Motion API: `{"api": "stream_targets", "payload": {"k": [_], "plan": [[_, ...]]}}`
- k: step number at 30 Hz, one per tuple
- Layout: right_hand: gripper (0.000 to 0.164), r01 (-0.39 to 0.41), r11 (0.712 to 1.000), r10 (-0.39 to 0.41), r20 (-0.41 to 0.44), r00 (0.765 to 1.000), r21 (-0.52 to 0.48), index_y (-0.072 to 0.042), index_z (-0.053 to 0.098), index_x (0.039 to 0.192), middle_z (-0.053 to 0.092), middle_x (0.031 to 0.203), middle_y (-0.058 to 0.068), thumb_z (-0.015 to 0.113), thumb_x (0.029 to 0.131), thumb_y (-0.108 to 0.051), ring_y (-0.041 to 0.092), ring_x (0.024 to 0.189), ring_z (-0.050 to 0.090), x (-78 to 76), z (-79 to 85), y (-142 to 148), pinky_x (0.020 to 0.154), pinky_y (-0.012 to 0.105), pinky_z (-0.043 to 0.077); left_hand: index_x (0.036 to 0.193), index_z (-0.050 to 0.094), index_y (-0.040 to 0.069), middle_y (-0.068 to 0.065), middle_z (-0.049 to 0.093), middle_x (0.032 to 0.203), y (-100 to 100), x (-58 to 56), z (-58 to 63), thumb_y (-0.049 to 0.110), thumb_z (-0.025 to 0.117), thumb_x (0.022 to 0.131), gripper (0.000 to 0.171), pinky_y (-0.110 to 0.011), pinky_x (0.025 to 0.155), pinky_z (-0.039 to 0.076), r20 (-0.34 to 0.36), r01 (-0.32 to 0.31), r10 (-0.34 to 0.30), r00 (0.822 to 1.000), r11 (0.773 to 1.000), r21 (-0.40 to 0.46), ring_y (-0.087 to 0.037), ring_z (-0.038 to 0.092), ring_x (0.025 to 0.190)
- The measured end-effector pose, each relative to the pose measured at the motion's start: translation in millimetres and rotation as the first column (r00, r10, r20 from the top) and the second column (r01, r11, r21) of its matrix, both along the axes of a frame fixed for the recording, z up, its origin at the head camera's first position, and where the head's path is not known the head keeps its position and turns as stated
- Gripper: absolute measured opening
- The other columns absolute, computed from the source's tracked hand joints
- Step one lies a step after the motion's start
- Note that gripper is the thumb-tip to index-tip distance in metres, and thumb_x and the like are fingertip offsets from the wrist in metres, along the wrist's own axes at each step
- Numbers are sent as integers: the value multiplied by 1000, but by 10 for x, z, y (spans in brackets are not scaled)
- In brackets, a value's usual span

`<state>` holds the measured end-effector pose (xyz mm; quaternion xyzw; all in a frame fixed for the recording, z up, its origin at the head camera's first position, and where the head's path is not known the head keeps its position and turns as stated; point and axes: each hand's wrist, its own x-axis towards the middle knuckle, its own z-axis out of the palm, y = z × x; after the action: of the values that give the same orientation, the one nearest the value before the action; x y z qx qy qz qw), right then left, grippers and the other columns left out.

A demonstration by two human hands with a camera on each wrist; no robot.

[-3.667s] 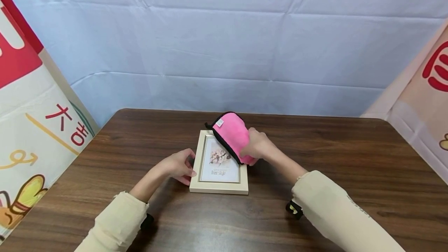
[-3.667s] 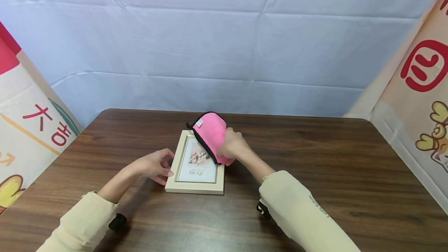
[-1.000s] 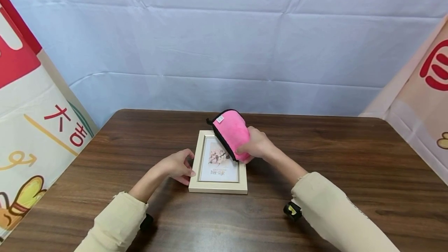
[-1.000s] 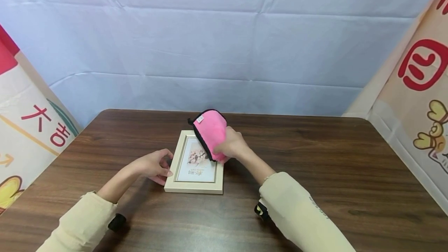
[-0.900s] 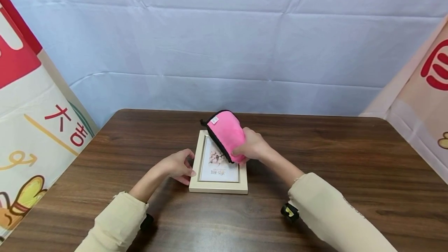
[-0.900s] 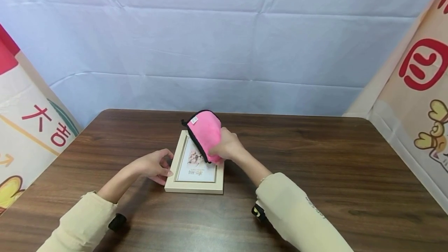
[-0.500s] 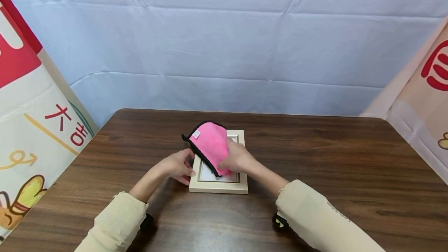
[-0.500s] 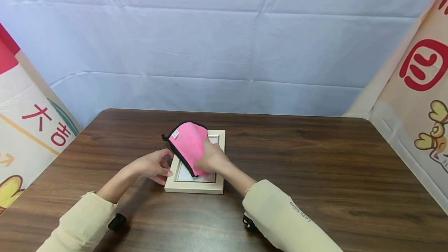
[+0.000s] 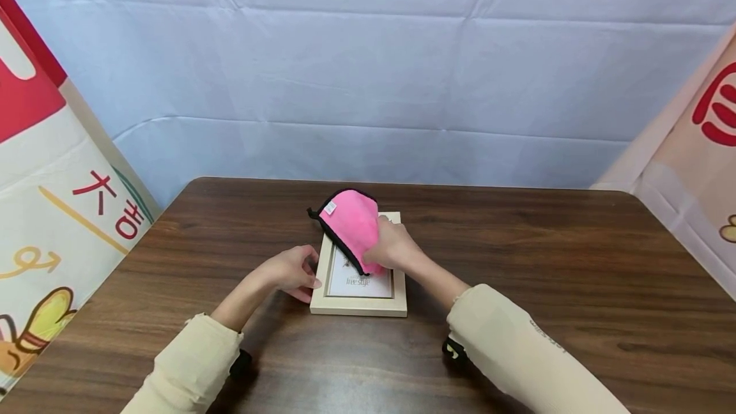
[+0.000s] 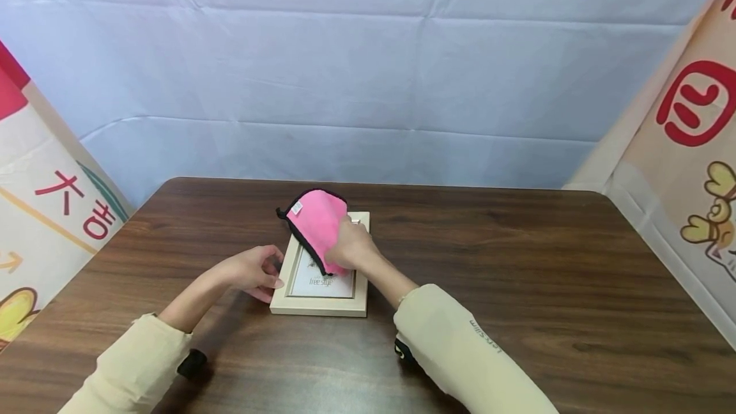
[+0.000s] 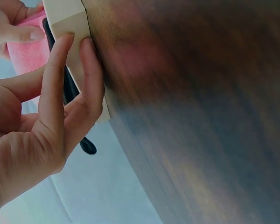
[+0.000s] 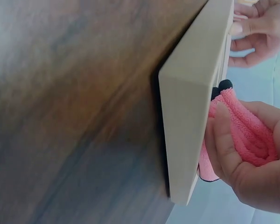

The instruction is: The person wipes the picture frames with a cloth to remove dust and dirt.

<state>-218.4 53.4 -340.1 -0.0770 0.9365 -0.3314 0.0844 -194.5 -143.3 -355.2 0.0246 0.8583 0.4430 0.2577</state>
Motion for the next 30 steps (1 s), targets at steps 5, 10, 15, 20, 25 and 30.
{"api": "stream_targets", "payload": {"k": [5,10,15,20,25,30], "plan": [[51,72,994,-65,78,995,-83,7,44,109,57,81,18,70,67,-1,18,52,61,-62,41,152,46,29,54,112,40,-7,-17,50,85,3,-11,-5,-13,59,81,37,-33,59,57,0,0,0,1000,1000,7,-23,60,67],[46,141,970,-105,181,978,-199,5,40,106,57,80,22,66,69,3,22,49,63,-111,93,338,52,37,56,111,40,-8,-17,49,85,3,-16,-2,-14,59,80,37,-33,59,57,-2,2,-2,1000,1000,12,-22,59,67],[48,178,952,-119,234,965,-249,5,36,110,58,80,25,65,72,4,26,53,64,-136,133,488,57,41,57,111,40,-8,-17,48,86,4,-13,-1,-13,59,80,37,-33,59,57,0,1,-1,1000,1000,7,-23,60,67],[50,185,946,-119,247,962,-266,6,35,112,58,80,25,66,73,3,26,52,63,-143,121,548,59,43,56,112,40,-7,-18,49,86,5,-12,-7,-13,60,80,38,-33,59,57,2,-1,1,1000,1000,3,-23,60,67],[46,176,942,-108,236,966,-287,5,37,109,59,77,24,66,72,5,24,50,63,-141,84,496,56,41,57,111,40,-8,-18,49,86,8,-11,-10,-13,60,80,38,-33,59,57,2,2,-2,1000,1000,10,-23,60,68],[42,175,945,-121,202,972,-278,5,42,105,57,81,23,66,71,4,24,50,63,-130,75,376,52,38,56,112,40,-7,-18,49,86,7,-16,-7,-13,60,80,38,-33,59,57,5,-1,1,1000,1000,3,-23,60,69]]}}
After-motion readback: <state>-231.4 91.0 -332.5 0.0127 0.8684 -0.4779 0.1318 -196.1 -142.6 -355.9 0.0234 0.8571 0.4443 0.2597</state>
